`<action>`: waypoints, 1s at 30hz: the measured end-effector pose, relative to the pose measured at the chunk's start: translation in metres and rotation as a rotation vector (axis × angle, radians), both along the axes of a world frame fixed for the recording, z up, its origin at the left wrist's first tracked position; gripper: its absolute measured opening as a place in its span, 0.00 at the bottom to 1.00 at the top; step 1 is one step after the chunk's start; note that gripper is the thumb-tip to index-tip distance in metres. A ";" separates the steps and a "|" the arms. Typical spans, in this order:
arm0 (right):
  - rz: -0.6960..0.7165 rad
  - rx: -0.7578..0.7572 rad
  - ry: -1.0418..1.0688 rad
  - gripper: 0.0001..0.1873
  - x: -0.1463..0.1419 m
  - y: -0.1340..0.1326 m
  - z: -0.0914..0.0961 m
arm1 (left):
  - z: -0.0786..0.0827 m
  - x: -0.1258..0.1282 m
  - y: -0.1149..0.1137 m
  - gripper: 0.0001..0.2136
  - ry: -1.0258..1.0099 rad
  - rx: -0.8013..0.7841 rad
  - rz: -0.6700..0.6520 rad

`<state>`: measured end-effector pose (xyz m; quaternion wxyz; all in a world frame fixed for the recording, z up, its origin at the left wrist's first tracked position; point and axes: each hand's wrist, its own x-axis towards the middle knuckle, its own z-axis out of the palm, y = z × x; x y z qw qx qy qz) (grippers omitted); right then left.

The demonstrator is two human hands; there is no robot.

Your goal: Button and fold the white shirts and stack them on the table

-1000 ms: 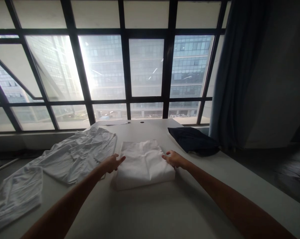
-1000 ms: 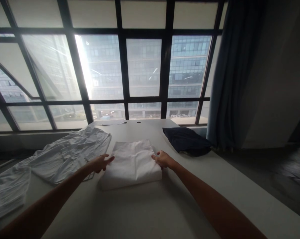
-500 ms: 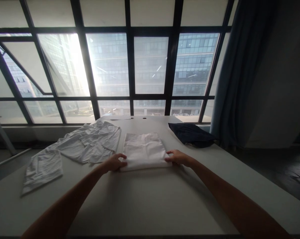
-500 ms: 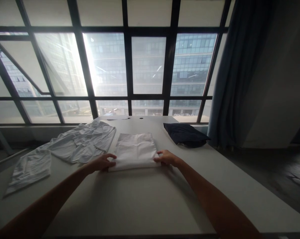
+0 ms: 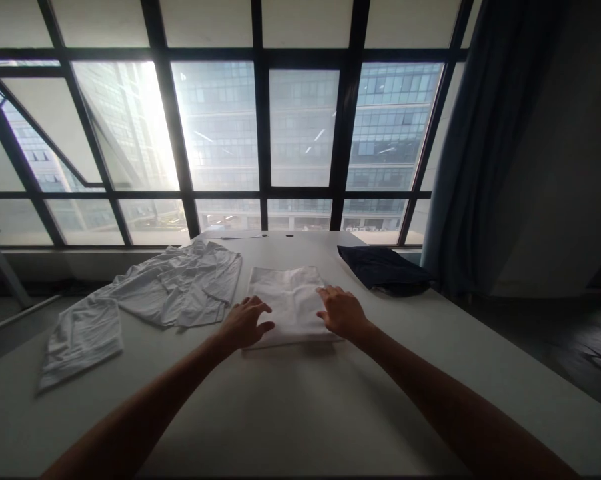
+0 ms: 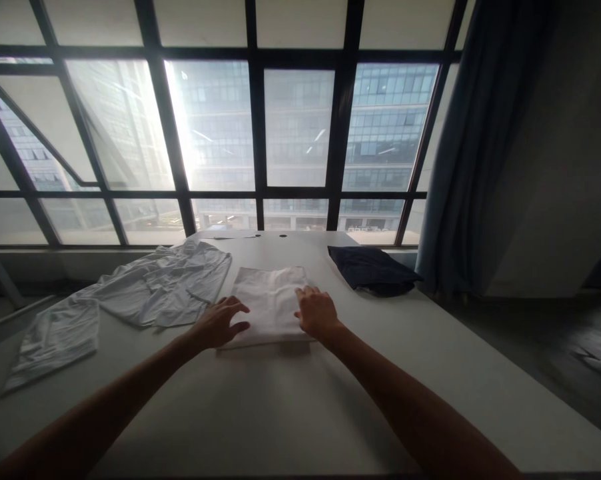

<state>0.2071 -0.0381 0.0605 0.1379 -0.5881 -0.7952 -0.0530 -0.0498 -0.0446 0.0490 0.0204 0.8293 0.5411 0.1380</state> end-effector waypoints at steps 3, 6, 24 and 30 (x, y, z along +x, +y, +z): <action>0.246 0.047 -0.019 0.28 -0.030 0.008 -0.010 | -0.012 0.032 0.012 0.21 -0.028 0.064 -0.045; 0.287 -0.047 -0.041 0.30 -0.045 0.022 -0.034 | -0.035 0.051 0.025 0.24 0.007 0.005 0.001; 0.136 -0.310 -0.001 0.41 -0.015 0.041 -0.053 | -0.060 0.021 0.037 0.35 0.018 -0.064 0.070; 0.113 -0.377 -0.029 0.43 -0.014 0.026 -0.048 | -0.058 0.001 0.045 0.34 0.018 -0.112 -0.079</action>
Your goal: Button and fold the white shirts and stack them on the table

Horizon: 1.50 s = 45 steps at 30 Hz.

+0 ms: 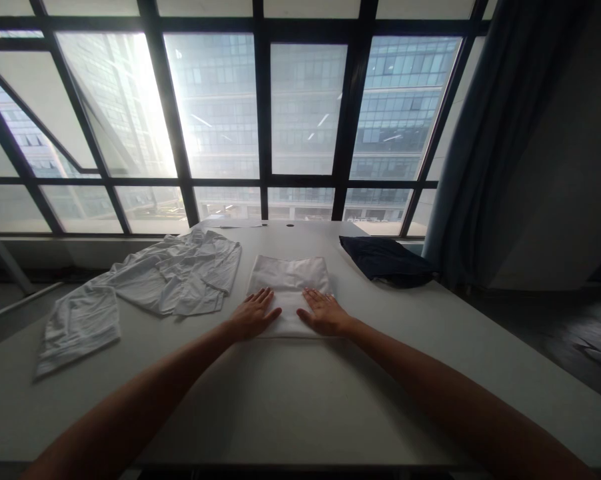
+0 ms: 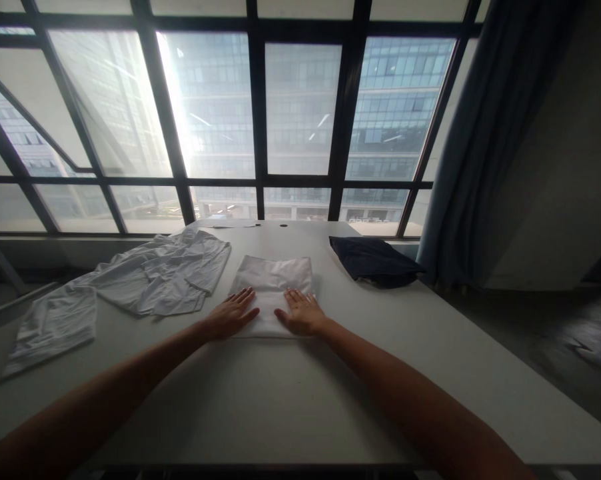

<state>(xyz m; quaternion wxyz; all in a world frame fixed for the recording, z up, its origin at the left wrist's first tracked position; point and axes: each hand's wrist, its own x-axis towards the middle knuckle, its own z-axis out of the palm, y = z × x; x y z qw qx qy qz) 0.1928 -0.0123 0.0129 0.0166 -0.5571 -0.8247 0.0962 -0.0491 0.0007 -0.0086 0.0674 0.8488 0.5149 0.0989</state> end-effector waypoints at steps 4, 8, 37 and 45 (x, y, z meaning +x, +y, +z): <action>-0.001 -0.019 -0.023 0.47 -0.006 -0.034 0.003 | 0.012 -0.027 0.017 0.29 0.007 -0.061 -0.196; 0.049 -0.016 -0.060 0.50 -0.016 -0.058 0.013 | 0.031 -0.032 0.034 0.22 0.054 -0.040 -0.278; -0.267 0.145 0.118 0.39 0.046 0.055 -0.013 | 0.031 0.065 0.126 0.28 0.313 0.002 0.204; -0.096 0.162 0.167 0.37 0.065 0.063 -0.014 | 0.027 0.105 0.165 0.26 0.262 0.057 -0.114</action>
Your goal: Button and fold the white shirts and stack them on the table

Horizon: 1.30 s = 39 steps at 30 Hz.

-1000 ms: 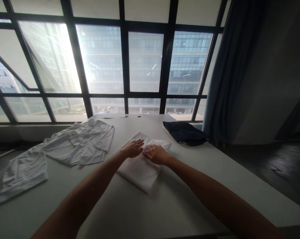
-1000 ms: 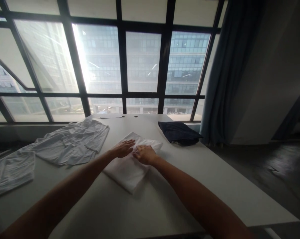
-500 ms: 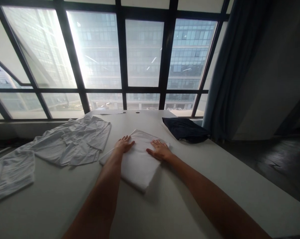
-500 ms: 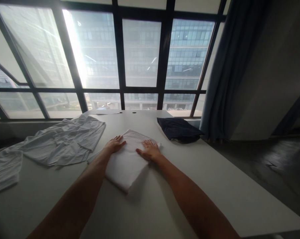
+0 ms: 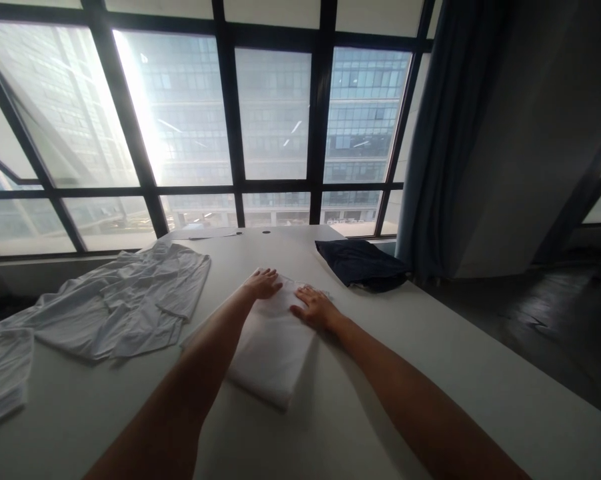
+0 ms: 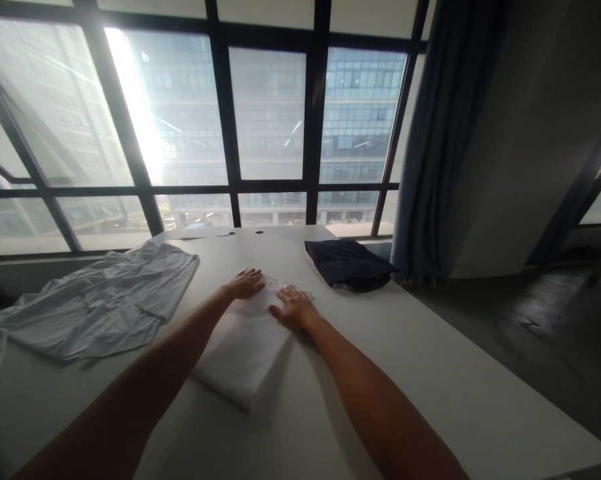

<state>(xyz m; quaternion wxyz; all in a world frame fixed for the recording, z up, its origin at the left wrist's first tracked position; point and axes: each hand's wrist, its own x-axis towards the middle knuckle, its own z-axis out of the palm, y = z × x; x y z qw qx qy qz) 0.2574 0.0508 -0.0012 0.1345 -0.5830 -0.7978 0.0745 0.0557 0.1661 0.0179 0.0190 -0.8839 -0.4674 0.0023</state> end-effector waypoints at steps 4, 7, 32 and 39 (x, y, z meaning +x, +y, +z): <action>0.018 0.002 0.013 0.38 0.000 0.003 -0.001 | -0.019 -0.014 0.018 0.26 -0.064 0.002 -0.054; -0.079 -0.015 0.020 0.42 -0.005 0.003 -0.001 | -0.025 -0.023 0.026 0.31 -0.132 -0.036 0.055; 0.073 -0.129 -0.098 0.39 -0.042 -0.020 0.011 | -0.022 -0.064 -0.127 0.35 -0.136 -0.033 0.298; 0.071 0.170 -0.098 0.33 -0.064 -0.034 0.014 | -0.027 -0.071 -0.146 0.31 -0.194 0.017 0.169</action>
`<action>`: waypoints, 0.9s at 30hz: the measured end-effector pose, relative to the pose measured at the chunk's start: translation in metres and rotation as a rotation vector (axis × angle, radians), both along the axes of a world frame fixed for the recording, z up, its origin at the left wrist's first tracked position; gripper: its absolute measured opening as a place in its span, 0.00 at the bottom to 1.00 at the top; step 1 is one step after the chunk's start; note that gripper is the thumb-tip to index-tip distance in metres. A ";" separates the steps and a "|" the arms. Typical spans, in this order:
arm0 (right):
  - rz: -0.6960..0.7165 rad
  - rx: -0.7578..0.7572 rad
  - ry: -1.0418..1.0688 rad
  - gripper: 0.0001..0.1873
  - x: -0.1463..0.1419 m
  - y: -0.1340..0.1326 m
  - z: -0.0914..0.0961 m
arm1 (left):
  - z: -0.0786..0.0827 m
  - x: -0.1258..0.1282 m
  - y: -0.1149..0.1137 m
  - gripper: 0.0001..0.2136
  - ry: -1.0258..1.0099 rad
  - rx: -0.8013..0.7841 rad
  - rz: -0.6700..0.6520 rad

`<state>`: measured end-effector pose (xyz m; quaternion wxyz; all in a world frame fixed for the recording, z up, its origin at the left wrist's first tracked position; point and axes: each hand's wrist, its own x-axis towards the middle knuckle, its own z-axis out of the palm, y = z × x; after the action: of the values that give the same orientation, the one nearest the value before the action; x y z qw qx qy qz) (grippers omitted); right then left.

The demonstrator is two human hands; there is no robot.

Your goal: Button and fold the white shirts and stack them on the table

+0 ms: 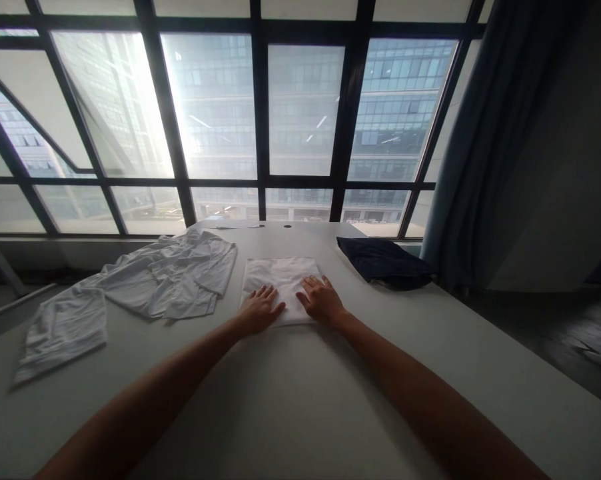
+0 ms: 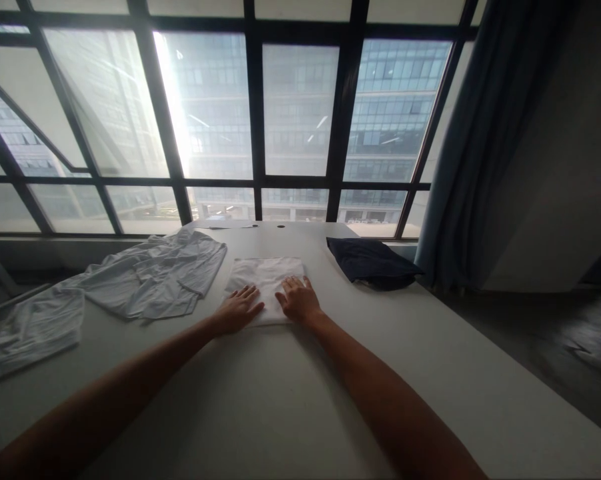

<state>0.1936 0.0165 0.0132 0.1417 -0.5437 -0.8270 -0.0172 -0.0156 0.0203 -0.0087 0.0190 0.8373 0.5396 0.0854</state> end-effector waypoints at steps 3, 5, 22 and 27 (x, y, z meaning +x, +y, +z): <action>0.088 -0.120 -0.006 0.35 -0.019 -0.009 -0.005 | 0.001 -0.002 0.006 0.30 -0.007 0.010 -0.048; 0.097 -0.205 -0.033 0.36 -0.023 -0.011 -0.007 | 0.001 -0.004 0.008 0.29 -0.013 0.005 -0.057; -0.174 -0.236 -0.018 0.38 0.027 -0.001 -0.007 | 0.012 -0.046 -0.005 0.27 0.033 0.004 0.146; 0.011 -0.267 -0.057 0.36 0.020 -0.001 -0.005 | 0.006 -0.031 -0.005 0.30 -0.001 -0.043 -0.023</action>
<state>0.2139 0.0160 0.0082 0.0447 -0.5525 -0.8286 0.0785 -0.0461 0.0157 -0.0025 0.0384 0.8429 0.5316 0.0741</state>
